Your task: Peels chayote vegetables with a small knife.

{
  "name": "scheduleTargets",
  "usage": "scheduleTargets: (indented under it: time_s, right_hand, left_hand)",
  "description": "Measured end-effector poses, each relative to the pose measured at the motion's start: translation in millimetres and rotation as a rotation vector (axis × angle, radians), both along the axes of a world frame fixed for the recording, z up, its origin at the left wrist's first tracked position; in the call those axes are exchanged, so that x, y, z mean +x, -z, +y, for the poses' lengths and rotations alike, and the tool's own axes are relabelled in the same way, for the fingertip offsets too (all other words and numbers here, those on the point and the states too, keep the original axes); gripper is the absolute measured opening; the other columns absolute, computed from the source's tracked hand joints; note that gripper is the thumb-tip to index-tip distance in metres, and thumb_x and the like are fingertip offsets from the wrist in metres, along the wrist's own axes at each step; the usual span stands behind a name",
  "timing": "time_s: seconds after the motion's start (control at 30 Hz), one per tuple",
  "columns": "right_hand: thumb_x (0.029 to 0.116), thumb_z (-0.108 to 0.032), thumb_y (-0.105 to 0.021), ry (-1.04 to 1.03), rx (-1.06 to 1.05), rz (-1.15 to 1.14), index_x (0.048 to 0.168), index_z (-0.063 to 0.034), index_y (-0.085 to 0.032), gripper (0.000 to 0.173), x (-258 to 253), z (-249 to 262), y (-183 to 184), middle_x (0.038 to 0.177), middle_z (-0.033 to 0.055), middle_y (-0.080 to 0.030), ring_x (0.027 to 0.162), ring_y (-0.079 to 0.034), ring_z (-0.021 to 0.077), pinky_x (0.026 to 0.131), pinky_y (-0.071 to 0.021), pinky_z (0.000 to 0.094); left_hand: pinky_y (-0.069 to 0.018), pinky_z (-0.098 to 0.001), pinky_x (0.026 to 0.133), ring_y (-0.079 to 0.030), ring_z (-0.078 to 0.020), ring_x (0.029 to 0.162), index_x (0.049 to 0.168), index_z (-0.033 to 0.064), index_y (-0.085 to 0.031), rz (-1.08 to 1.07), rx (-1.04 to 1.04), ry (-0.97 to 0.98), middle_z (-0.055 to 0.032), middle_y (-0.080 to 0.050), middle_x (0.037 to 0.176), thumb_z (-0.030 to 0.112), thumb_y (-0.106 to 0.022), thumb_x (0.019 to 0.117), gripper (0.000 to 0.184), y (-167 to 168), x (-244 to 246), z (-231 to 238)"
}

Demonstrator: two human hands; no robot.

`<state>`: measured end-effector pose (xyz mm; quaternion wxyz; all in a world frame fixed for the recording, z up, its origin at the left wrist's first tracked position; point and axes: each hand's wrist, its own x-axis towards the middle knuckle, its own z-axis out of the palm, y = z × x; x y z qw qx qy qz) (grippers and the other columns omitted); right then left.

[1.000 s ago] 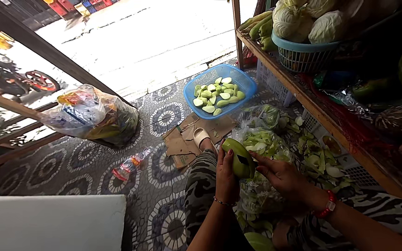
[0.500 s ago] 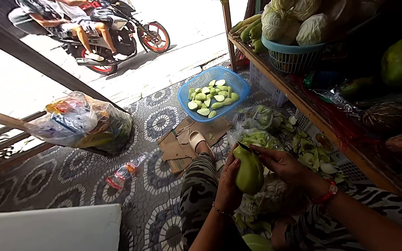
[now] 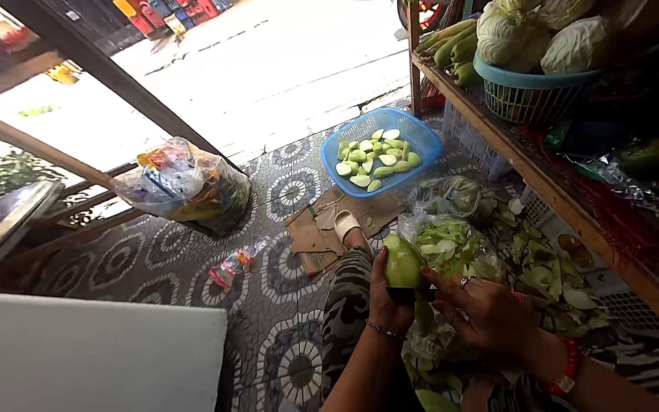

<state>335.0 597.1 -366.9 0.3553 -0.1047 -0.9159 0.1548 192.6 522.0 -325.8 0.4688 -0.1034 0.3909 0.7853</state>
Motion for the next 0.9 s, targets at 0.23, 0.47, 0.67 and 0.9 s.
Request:
scheduleTargets:
  time_s: [0.23,0.47,0.67,0.9]
  right_hand:
    - [0.1085,-0.037,-0.038,0.096,-0.043,0.012,0.135,-0.0169,-0.069,0.045,-2.1,1.8,2.0,0.068,0.0081,-0.056,0.051,-0.052,0.0214,0.045,-0.0398,0.0327]
    - [0.1086,-0.041,-0.041,-0.050,-0.482,-0.005,0.148,-0.0092,-0.056,0.053,3.4,0.2,0.4,0.072,0.0059,-0.064,0.057,-0.054,0.0144,0.054,-0.0476,0.0309]
    - [0.1090,-0.039,-0.040,-0.064,-0.362,0.001,0.142,-0.0146,-0.063,0.047,9.9,5.5,-1.1,0.076,0.0078,-0.067,0.060,-0.060,0.0184,0.054,-0.0489,0.0328]
    - [0.1088,-0.037,-0.041,-0.048,-0.415,-0.022,0.141,-0.0156,-0.064,0.045,7.5,10.8,-3.0,0.074,0.0084,-0.065,0.060,-0.059,0.0197,0.055,-0.0491,0.0348]
  left_hand:
    - [-0.0615,-0.0327,0.069,-0.072,-0.0185,0.078,0.107,0.0070,-0.058,-0.031,0.058,0.034,-0.0097,-0.069,0.087,0.038,-0.029,0.1103,0.043,1.3,6.2,1.7]
    - [-0.0625,-0.0337,0.072,-0.073,-0.0194,0.082,0.111,0.0051,-0.058,0.042,0.156,0.097,-0.0111,-0.071,0.092,0.039,-0.025,0.1101,0.047,0.3,6.4,-2.9]
    - [-0.0624,-0.0343,0.074,-0.073,-0.0201,0.085,0.115,0.0046,-0.057,0.062,0.156,0.223,-0.0121,-0.071,0.095,0.035,-0.026,0.1087,0.044,-1.0,-4.7,-7.9]
    - [-0.0626,-0.0351,0.069,-0.073,-0.0206,0.082,0.116,0.0073,-0.059,0.077,0.128,0.345,-0.0113,-0.072,0.095,0.034,-0.032,0.1057,0.040,2.7,-5.8,-15.0]
